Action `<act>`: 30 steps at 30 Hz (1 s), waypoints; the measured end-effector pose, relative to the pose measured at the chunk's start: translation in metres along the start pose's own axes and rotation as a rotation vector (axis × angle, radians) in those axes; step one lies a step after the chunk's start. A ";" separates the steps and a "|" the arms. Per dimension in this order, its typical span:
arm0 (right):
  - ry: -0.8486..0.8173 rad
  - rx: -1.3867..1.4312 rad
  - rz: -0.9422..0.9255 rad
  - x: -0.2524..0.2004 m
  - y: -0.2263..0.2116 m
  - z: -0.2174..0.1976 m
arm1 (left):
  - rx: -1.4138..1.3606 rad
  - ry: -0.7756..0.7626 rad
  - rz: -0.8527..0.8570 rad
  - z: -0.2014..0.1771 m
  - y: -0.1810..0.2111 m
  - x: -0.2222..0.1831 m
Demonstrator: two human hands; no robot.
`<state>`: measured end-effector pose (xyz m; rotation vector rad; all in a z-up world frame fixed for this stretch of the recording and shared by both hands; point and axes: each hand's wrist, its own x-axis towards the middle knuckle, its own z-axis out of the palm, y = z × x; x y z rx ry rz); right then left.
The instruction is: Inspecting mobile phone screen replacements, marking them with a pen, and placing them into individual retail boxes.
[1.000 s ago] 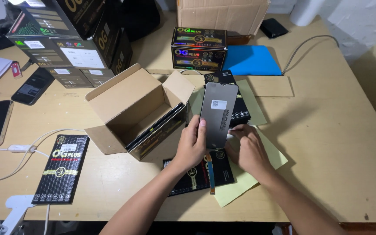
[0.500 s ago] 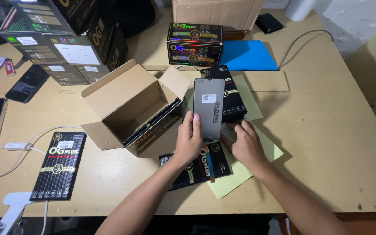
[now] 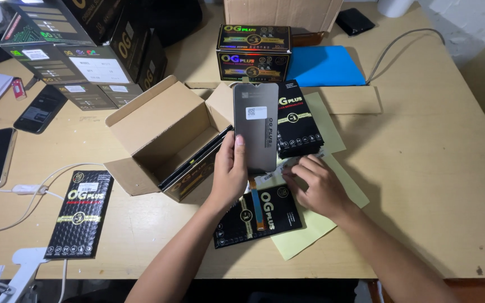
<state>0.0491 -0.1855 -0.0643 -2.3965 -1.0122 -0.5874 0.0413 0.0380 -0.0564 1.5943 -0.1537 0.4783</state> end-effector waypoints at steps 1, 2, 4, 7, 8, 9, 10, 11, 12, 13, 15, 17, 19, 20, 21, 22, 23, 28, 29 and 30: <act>0.002 0.092 -0.031 0.003 -0.011 -0.004 | -0.017 0.015 0.011 -0.004 0.000 0.000; -0.004 0.099 -0.029 0.007 -0.019 -0.005 | -0.013 0.018 0.002 -0.005 0.009 0.002; -0.020 0.257 -0.051 0.013 -0.036 -0.009 | -0.042 0.029 0.020 -0.008 0.028 0.002; -0.102 0.162 -0.210 0.021 -0.050 -0.018 | -0.044 0.030 0.029 -0.010 0.013 0.002; -0.104 0.168 -0.211 0.019 -0.050 -0.020 | -0.041 0.032 0.024 -0.010 0.010 0.002; -0.130 0.146 -0.252 0.019 -0.049 -0.020 | -0.038 0.021 0.037 -0.011 0.007 0.003; -0.155 0.124 -0.293 0.018 -0.049 -0.021 | -0.035 0.009 0.049 -0.013 0.004 0.004; -0.151 0.119 -0.293 0.019 -0.051 -0.022 | -0.037 0.006 0.054 -0.012 0.002 0.005; -0.179 0.144 -0.266 0.019 -0.053 -0.024 | -0.028 -0.004 0.061 -0.012 0.000 0.006; -0.209 0.172 -0.242 0.020 -0.056 -0.024 | -0.019 -0.009 0.067 -0.014 -0.002 0.005; -0.150 0.117 -0.290 0.017 -0.055 -0.022 | -0.014 -0.014 0.080 -0.014 0.000 0.005; -0.095 0.060 -0.335 0.018 -0.058 -0.022 | -0.014 -0.018 0.092 -0.014 0.008 0.005; -0.123 0.027 -0.201 0.022 -0.063 -0.024 | 0.051 -0.012 0.082 -0.016 0.021 0.005; -0.125 0.019 -0.205 0.031 -0.070 -0.026 | 0.044 -0.008 0.087 -0.017 0.025 0.008; -0.223 0.028 -0.037 0.037 -0.079 -0.028 | 0.065 -0.011 0.090 -0.017 0.027 0.006; -0.319 0.035 0.133 0.042 -0.088 -0.031 | 0.087 -0.014 0.093 -0.018 0.030 0.004; -0.315 0.025 0.125 0.039 -0.086 -0.020 | 0.082 -0.009 0.103 -0.019 0.029 0.004; -0.349 0.086 0.371 0.025 -0.068 0.011 | 0.174 -0.037 0.072 -0.020 0.033 0.004; -0.352 0.086 0.368 0.026 -0.070 0.011 | 0.174 -0.033 0.070 -0.021 0.037 0.003; -0.344 0.115 0.451 0.026 -0.071 0.011 | 0.192 -0.058 0.073 -0.021 0.041 0.003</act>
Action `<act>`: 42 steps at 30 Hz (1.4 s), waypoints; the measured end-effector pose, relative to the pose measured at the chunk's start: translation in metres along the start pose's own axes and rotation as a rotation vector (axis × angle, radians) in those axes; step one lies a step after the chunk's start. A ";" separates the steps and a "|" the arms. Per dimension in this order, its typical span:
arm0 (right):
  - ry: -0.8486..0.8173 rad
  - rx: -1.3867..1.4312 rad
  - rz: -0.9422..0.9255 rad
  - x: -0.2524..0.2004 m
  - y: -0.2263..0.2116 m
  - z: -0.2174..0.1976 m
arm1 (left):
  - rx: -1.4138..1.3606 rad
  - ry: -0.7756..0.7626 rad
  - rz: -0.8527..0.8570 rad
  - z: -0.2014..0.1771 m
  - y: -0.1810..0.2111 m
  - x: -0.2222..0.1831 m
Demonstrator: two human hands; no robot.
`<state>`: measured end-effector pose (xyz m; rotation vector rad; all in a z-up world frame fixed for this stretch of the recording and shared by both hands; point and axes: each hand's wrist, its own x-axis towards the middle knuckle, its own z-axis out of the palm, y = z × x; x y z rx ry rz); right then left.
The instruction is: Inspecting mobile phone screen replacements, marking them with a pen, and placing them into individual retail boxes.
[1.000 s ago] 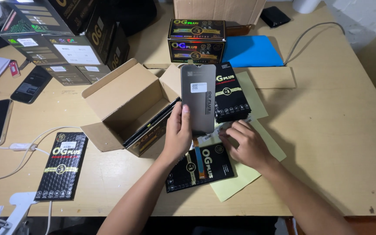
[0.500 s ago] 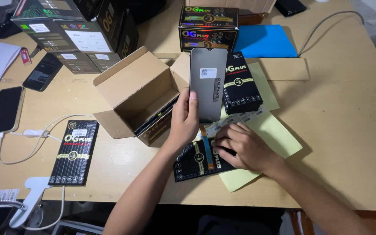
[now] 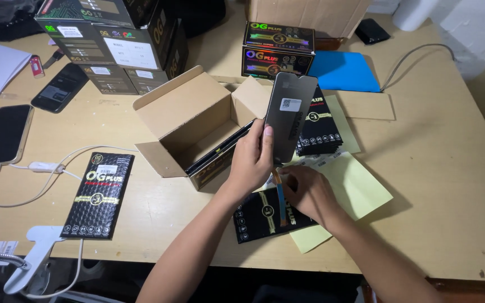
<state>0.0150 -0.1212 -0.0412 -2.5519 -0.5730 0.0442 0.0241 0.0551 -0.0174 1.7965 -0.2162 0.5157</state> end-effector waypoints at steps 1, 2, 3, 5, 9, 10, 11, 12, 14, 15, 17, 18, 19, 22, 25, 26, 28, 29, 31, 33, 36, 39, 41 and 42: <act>0.001 0.046 0.084 -0.004 -0.001 0.002 | 0.016 -0.032 -0.001 0.000 0.003 -0.003; -0.005 0.047 0.089 0.000 0.007 0.009 | 0.015 -0.035 -0.008 0.000 0.005 -0.004; -0.004 0.042 0.113 0.004 0.016 0.015 | 0.023 -0.045 -0.007 -0.001 0.007 -0.004; -0.004 0.037 0.135 0.008 0.014 0.016 | 0.032 -0.054 -0.005 -0.002 0.011 -0.003; 0.140 -0.032 0.005 0.002 -0.009 0.007 | 0.087 -0.065 0.008 -0.001 0.009 -0.004; 0.185 -0.046 -0.019 0.001 -0.011 0.008 | 0.099 -0.060 0.013 0.000 0.007 -0.003; 0.186 -0.043 -0.020 0.001 -0.007 0.010 | 0.103 -0.061 0.014 -0.001 0.008 -0.002; 0.189 -0.023 -0.014 0.002 -0.003 0.012 | 0.102 -0.061 0.019 -0.001 0.008 -0.002; 0.189 0.001 -0.002 0.000 0.000 0.016 | 0.103 -0.066 0.020 0.000 0.006 -0.004; 0.209 -0.043 -0.026 0.000 0.000 0.015 | 0.112 -0.064 0.022 0.002 0.004 -0.003; 0.229 -0.083 -0.050 0.000 0.005 0.017 | 0.124 -0.065 0.021 0.004 0.005 -0.004; 0.227 -0.094 -0.043 0.000 0.010 0.020 | 0.124 -0.066 0.022 0.004 0.007 -0.005; 0.228 -0.105 -0.047 0.003 0.015 0.023 | 0.129 -0.058 0.029 0.004 0.010 -0.004; 0.159 -0.047 0.014 0.004 -0.001 0.012 | 0.124 -0.038 0.031 0.006 0.003 -0.005; 0.145 0.016 0.005 0.007 0.011 0.015 | 0.137 -0.035 0.033 0.007 0.004 -0.006; 0.154 0.017 0.002 0.009 0.010 0.015 | 0.139 -0.035 0.042 0.007 0.002 -0.004; 0.191 0.048 -0.028 0.008 0.011 0.017 | 0.151 -0.031 0.031 0.010 -0.003 -0.005; 0.195 0.048 -0.026 0.010 0.017 0.020 | 0.150 -0.034 0.035 0.011 -0.005 -0.005; 0.167 0.108 -0.010 0.014 0.029 0.028 | 0.146 -0.018 0.025 0.012 -0.011 -0.006; 0.170 0.137 -0.017 0.013 0.029 0.027 | 0.146 -0.012 0.024 0.014 -0.013 -0.005; 0.170 0.148 -0.033 0.012 0.027 0.024 | 0.156 -0.005 0.026 0.015 -0.016 -0.005; 0.179 0.145 -0.029 0.014 0.030 0.027 | 0.163 -0.005 0.032 0.016 -0.017 -0.004; 0.189 0.161 -0.020 0.015 0.031 0.029 | 0.162 -0.002 0.034 0.016 -0.020 -0.003; 0.196 0.156 -0.023 0.016 0.030 0.028 | 0.159 0.001 0.037 0.016 -0.021 -0.001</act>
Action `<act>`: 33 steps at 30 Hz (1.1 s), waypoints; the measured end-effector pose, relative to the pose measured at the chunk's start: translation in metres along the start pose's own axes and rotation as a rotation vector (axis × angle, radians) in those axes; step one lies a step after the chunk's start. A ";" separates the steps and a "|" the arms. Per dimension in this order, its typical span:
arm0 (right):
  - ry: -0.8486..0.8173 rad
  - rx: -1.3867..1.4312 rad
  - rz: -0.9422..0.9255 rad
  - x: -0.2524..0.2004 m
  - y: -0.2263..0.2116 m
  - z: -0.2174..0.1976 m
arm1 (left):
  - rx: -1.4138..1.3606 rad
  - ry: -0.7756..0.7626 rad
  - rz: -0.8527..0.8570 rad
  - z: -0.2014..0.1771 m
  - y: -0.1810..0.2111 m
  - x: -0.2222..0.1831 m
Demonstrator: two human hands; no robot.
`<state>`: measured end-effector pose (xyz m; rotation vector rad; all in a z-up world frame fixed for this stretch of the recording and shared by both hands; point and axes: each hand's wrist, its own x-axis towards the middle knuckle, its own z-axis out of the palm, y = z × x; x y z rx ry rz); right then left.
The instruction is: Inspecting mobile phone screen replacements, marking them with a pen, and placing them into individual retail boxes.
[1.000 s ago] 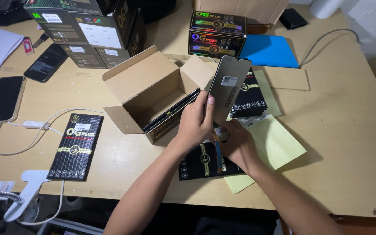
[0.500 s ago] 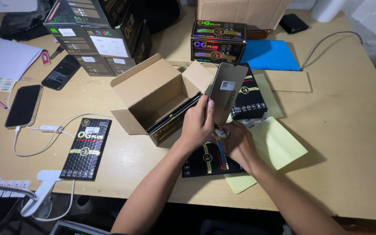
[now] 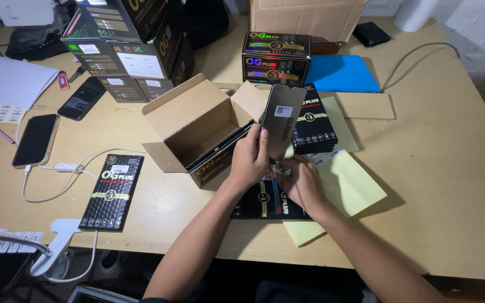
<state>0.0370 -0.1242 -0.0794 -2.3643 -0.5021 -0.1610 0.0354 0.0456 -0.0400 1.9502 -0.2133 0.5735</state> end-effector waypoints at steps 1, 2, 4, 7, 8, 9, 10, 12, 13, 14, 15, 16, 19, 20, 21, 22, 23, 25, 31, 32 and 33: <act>0.002 -0.005 -0.002 -0.001 -0.001 0.000 | -0.004 0.003 -0.002 0.001 -0.002 -0.001; 0.000 -0.005 -0.001 -0.003 -0.004 -0.002 | -0.004 0.003 -0.004 0.001 -0.001 -0.002; -0.022 0.019 0.007 -0.004 -0.011 -0.007 | 0.003 0.009 -0.003 0.000 0.001 -0.001; 0.017 -0.012 -0.031 -0.003 -0.001 0.003 | 0.000 0.007 0.007 0.002 -0.005 -0.001; 0.016 -0.010 -0.029 -0.003 -0.006 -0.003 | 0.001 0.006 0.005 0.002 -0.006 0.000; 0.015 -0.015 -0.056 -0.004 -0.011 -0.007 | -0.001 0.008 0.005 0.003 -0.007 0.000; 0.014 -0.019 -0.083 -0.005 -0.017 -0.012 | -0.004 0.011 0.005 0.003 -0.009 0.000; 0.019 -0.019 -0.087 -0.004 -0.022 -0.014 | -0.015 0.011 0.002 0.001 -0.007 -0.001; 0.021 -0.022 -0.094 -0.003 -0.023 -0.016 | -0.030 0.014 -0.002 0.001 -0.006 -0.001; 0.017 -0.023 -0.095 0.000 -0.021 -0.014 | -0.031 0.017 -0.005 0.000 -0.005 0.000; 0.004 -0.061 -0.109 0.000 -0.019 -0.013 | -0.041 0.016 -0.003 0.000 -0.003 -0.001; -0.008 -0.099 -0.124 0.000 -0.016 -0.012 | -0.052 0.016 -0.001 -0.001 -0.001 -0.002; 0.025 -0.135 -0.152 -0.001 -0.021 -0.010 | -0.066 0.015 -0.009 -0.003 0.012 -0.006; 0.023 -0.132 -0.158 0.000 -0.019 -0.009 | -0.061 0.021 -0.010 -0.004 0.015 -0.006; 0.025 -0.191 -0.159 0.000 -0.017 -0.008 | -0.059 0.012 -0.007 -0.005 0.018 -0.007; 0.027 -0.250 -0.159 0.000 -0.015 -0.007 | -0.058 0.003 -0.005 -0.005 0.021 -0.007; 0.029 -0.247 -0.163 -0.001 -0.026 -0.013 | -0.054 0.006 -0.003 -0.005 0.020 -0.007; 0.045 -0.263 -0.142 -0.004 -0.046 -0.026 | -0.058 0.003 -0.002 -0.004 0.016 -0.008; 0.066 -0.417 -0.301 -0.012 -0.021 -0.013 | -0.066 0.029 -0.002 -0.005 0.008 -0.003; 0.065 -0.419 -0.297 -0.014 -0.023 -0.012 | -0.069 0.027 -0.003 -0.004 0.005 -0.005; 0.038 -0.435 -0.302 -0.014 -0.025 -0.011 | -0.067 0.028 -0.002 -0.003 0.003 -0.005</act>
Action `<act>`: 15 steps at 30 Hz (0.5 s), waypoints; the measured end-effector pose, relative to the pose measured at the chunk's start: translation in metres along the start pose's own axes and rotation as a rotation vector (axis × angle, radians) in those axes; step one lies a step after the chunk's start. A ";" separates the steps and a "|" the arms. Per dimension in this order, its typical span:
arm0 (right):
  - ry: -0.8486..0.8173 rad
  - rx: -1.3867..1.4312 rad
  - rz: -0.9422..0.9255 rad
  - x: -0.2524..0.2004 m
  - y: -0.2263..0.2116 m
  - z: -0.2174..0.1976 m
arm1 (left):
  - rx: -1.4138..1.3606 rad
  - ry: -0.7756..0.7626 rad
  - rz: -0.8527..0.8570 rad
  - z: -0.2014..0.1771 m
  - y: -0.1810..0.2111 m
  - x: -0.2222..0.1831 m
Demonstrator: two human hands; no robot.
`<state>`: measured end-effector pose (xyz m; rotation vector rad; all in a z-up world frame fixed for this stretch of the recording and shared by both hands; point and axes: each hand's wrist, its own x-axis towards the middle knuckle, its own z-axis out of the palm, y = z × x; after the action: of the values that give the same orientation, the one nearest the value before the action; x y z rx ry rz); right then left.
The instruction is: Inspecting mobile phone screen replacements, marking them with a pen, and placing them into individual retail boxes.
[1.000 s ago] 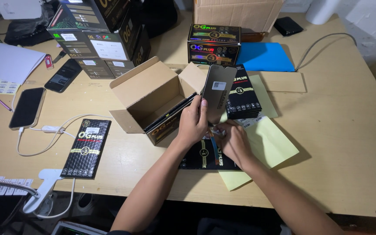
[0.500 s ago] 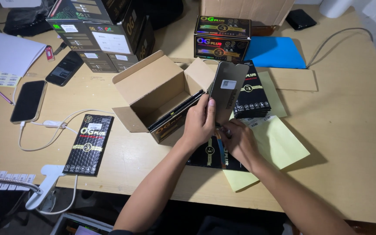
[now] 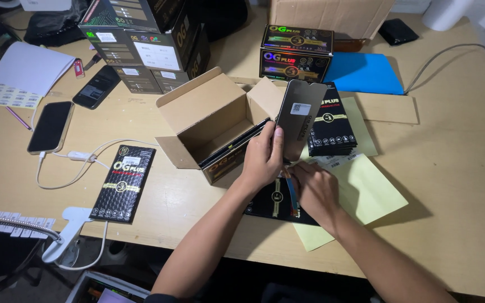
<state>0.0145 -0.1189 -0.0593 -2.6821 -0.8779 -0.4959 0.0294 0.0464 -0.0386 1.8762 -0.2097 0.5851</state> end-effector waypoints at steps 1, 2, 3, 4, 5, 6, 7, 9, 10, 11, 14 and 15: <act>-0.027 -0.011 -0.011 0.001 -0.002 0.000 | 0.002 0.002 0.000 0.001 -0.002 0.000; -0.024 -0.014 -0.009 -0.011 0.014 0.027 | 0.000 0.001 0.004 0.000 -0.001 0.000; -0.152 -0.078 0.099 -0.023 0.029 0.054 | 0.004 0.000 0.004 -0.001 0.000 0.000; -0.278 -0.143 0.208 -0.035 0.045 0.080 | 0.007 -0.001 0.004 -0.001 0.002 0.000; -0.275 -0.146 0.210 -0.037 0.047 0.082 | 0.004 -0.002 0.008 -0.001 0.001 0.001; -0.252 -0.136 0.146 -0.039 0.049 0.084 | 0.006 -0.003 0.001 0.000 0.000 0.001; -0.229 -0.127 0.083 -0.041 0.051 0.086 | 0.007 -0.004 -0.005 0.001 0.000 0.001; -0.175 -0.091 0.047 -0.026 0.027 0.050 | -0.013 0.000 -0.007 0.003 -0.002 0.000; -0.126 -0.051 0.009 -0.019 0.016 0.033 | -0.031 0.004 -0.015 0.004 -0.004 -0.001; -0.123 -0.052 0.011 -0.014 0.011 0.024 | -0.032 0.002 -0.013 0.005 -0.004 -0.001; -0.011 -0.046 -0.072 -0.010 0.008 0.015 | -0.094 0.034 -0.028 0.010 -0.011 -0.004; -0.026 -0.054 -0.048 -0.014 0.015 0.022 | -0.119 0.052 -0.035 0.013 -0.016 -0.005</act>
<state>0.0183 -0.1299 -0.0865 -2.7271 -0.9508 -0.5037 0.0357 0.0399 -0.0578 1.7443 -0.1737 0.5843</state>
